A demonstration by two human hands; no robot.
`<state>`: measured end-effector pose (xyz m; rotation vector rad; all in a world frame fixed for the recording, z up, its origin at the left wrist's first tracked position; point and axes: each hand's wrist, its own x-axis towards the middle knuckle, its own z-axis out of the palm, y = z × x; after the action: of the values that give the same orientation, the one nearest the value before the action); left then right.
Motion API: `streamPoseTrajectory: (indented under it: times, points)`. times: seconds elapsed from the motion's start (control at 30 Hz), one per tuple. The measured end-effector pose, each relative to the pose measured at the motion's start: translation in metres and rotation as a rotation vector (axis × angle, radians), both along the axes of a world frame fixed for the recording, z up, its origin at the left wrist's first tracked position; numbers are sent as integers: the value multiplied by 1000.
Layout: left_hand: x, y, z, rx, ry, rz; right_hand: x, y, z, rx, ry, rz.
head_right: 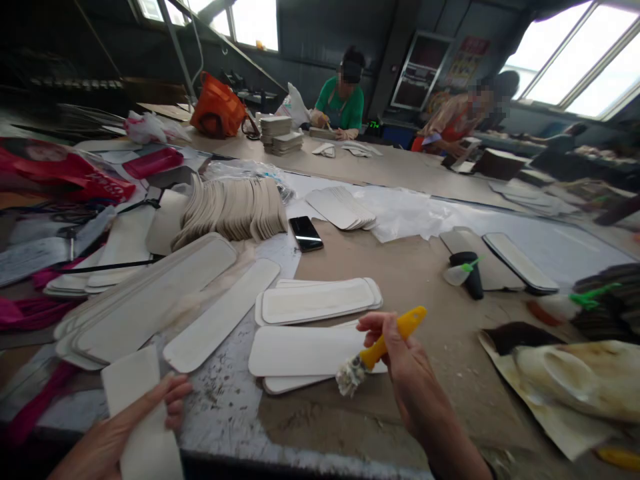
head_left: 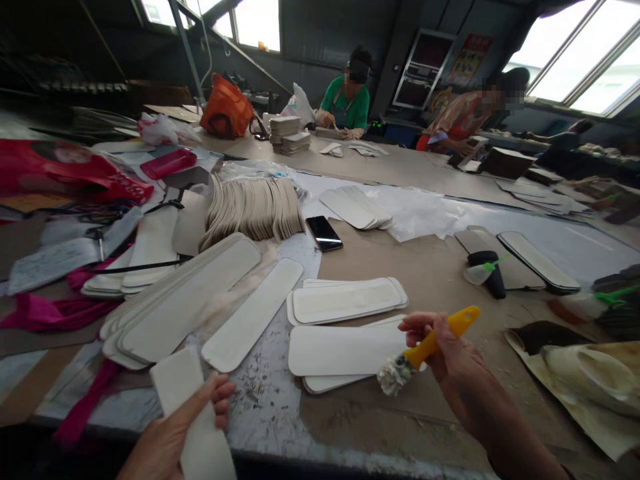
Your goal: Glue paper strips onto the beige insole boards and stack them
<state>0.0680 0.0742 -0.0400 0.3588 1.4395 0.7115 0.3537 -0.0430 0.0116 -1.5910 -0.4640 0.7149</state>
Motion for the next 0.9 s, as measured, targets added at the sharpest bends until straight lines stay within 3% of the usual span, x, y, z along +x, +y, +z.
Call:
streamPoseTrajectory:
  times: [0.1,0.2,0.33,0.43,0.6,0.9]
  points:
    - [14,-15,-4,-23,16,-128,-3,-4,-3,-26,-28,-9]
    - [39,-20,-1,112,21,-319,-12,-1,-7,59,48,17]
    - [68,-7,10,311,69,-507,-30,12,-18,126,131,44]
    - [76,2,10,335,82,-619,-44,25,-29,96,139,73]
    - [77,0,0,320,84,-713,-51,29,-40,13,-32,134]
    - [73,-7,-7,310,160,-711,2,-22,-43,-208,-522,-43]
